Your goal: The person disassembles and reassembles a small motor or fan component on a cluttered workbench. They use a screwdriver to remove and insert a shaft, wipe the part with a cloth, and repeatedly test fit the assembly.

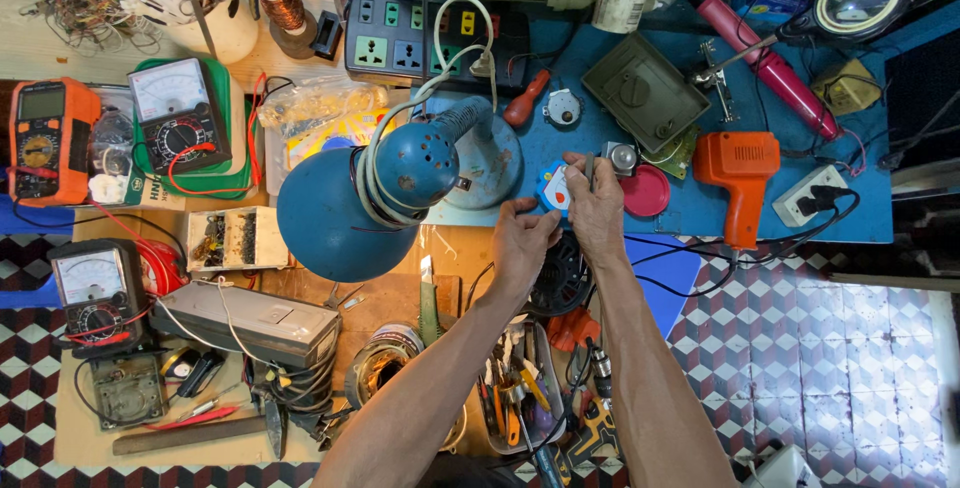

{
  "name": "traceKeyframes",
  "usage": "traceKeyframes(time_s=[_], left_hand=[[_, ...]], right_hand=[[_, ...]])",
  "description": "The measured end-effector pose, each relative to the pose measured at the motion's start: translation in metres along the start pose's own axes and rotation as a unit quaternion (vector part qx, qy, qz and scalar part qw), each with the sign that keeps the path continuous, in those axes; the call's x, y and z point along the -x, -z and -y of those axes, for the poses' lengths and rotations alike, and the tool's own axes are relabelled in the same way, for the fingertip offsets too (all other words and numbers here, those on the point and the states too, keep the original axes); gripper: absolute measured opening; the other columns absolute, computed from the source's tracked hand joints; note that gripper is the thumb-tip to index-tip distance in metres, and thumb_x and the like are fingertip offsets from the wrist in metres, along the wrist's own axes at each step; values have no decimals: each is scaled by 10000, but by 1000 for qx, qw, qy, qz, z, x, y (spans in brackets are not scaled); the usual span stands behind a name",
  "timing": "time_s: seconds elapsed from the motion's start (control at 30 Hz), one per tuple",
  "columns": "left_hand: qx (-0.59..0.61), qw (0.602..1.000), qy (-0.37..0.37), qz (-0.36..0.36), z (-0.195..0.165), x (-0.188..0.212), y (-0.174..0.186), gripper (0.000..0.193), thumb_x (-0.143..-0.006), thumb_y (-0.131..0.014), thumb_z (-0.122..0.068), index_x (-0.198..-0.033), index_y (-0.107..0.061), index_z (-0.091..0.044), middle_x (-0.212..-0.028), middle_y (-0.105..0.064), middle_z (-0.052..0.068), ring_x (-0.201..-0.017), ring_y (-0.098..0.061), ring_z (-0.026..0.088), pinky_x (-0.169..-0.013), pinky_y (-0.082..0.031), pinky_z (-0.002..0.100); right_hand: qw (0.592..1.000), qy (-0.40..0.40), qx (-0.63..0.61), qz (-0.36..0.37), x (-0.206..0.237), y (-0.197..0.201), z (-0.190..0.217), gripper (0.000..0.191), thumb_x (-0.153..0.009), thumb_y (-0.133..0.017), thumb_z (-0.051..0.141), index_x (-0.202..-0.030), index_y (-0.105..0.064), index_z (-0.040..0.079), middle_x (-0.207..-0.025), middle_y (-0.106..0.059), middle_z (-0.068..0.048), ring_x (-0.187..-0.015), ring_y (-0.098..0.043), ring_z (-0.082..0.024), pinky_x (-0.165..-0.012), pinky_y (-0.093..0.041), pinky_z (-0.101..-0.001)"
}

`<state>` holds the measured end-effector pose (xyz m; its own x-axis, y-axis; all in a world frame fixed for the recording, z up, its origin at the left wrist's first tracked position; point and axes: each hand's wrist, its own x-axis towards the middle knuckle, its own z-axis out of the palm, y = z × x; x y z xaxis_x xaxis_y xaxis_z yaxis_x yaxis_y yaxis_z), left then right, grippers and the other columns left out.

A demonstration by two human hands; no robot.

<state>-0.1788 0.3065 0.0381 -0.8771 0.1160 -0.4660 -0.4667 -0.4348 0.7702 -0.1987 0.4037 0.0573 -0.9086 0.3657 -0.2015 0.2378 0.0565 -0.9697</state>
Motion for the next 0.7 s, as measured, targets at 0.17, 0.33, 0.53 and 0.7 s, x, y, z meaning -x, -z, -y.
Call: traceKeyframes(time_s=[0.17,0.33,0.53,0.7], left_hand=[[24,1000,-3,-9,5,-3,-1,473,-914,-728,-70,-1265,-441,66,-872,-652,112,-742,-656,142,-676,-578,242],[52,999,-11,1,4,-4,-3,473,-928,-718,-67,-1276,-426,64,-835,-644,124,-716,-622,139,-650,-551,253],[117,993,-17,4,5,-4,-5,487,-918,-703,-80,-1282,-408,53,-863,-643,71,-792,-633,146,-746,-550,285],[64,997,-22,27,8,6,9,535,-978,-675,-177,-1386,-408,43,-894,-645,104,-867,-627,132,-837,-543,276]], right_hand=[[1000,0,0,-4,-1,-1,-2,157,-1018,-594,173,-1049,-568,22,-1127,-683,-96,-580,-442,-34,-478,-398,-228],[997,70,37,-24,8,5,-7,150,-1004,-628,155,-1043,-626,10,-1166,-687,-36,-827,-584,-27,-735,-517,-220],[973,43,101,-203,22,67,-7,91,-944,-720,102,-951,-745,14,-876,-688,-35,-790,-584,-93,-765,-491,-243],[956,-13,222,-189,2,91,-3,144,-914,-731,122,-968,-775,-4,-769,-676,-52,-694,-567,-120,-637,-445,-293]])
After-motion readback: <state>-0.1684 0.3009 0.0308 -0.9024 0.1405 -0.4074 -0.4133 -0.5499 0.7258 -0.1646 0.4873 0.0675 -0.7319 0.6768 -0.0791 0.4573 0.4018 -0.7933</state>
